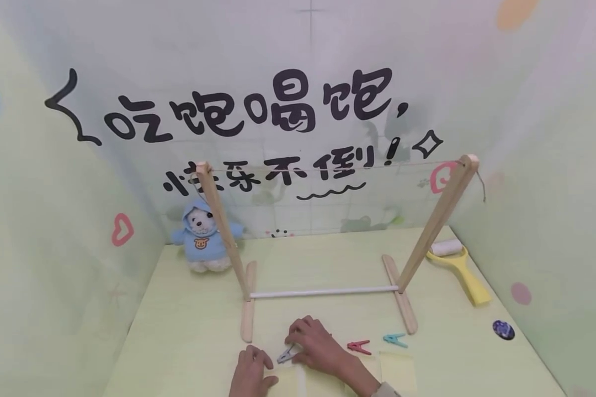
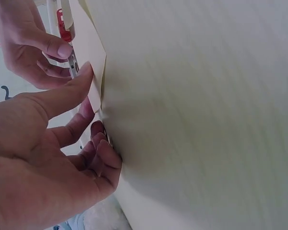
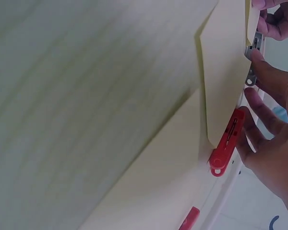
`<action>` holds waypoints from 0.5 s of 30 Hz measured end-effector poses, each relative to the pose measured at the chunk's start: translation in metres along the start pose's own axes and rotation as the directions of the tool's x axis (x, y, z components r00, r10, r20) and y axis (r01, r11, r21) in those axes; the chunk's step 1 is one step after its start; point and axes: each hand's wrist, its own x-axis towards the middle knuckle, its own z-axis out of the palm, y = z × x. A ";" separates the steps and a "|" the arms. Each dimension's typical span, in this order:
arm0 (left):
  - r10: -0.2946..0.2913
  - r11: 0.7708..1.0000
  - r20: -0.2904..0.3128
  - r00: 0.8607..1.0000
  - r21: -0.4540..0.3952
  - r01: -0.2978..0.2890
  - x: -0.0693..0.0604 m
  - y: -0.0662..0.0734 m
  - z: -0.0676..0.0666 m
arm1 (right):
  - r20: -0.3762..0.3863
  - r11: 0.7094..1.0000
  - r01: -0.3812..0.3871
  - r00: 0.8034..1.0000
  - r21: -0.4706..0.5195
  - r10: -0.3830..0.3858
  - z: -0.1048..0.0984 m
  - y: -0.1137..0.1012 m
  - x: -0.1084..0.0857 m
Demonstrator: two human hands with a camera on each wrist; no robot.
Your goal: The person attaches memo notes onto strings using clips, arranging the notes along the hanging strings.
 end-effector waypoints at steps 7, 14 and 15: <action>0.064 0.998 -0.025 0.998 0.021 -0.064 -0.003 -0.002 0.001 | 0.004 1.000 0.013 1.000 -0.009 -0.012 0.001 0.001 -0.002; 0.053 0.998 0.052 0.997 -0.034 -0.051 -0.001 -0.005 -0.004 | 0.012 1.000 0.000 1.000 0.016 0.000 0.000 0.002 -0.002; 0.055 0.998 0.057 0.997 -0.044 -0.052 -0.001 -0.005 -0.004 | -0.002 1.000 0.001 1.000 0.031 -0.001 0.001 0.003 -0.003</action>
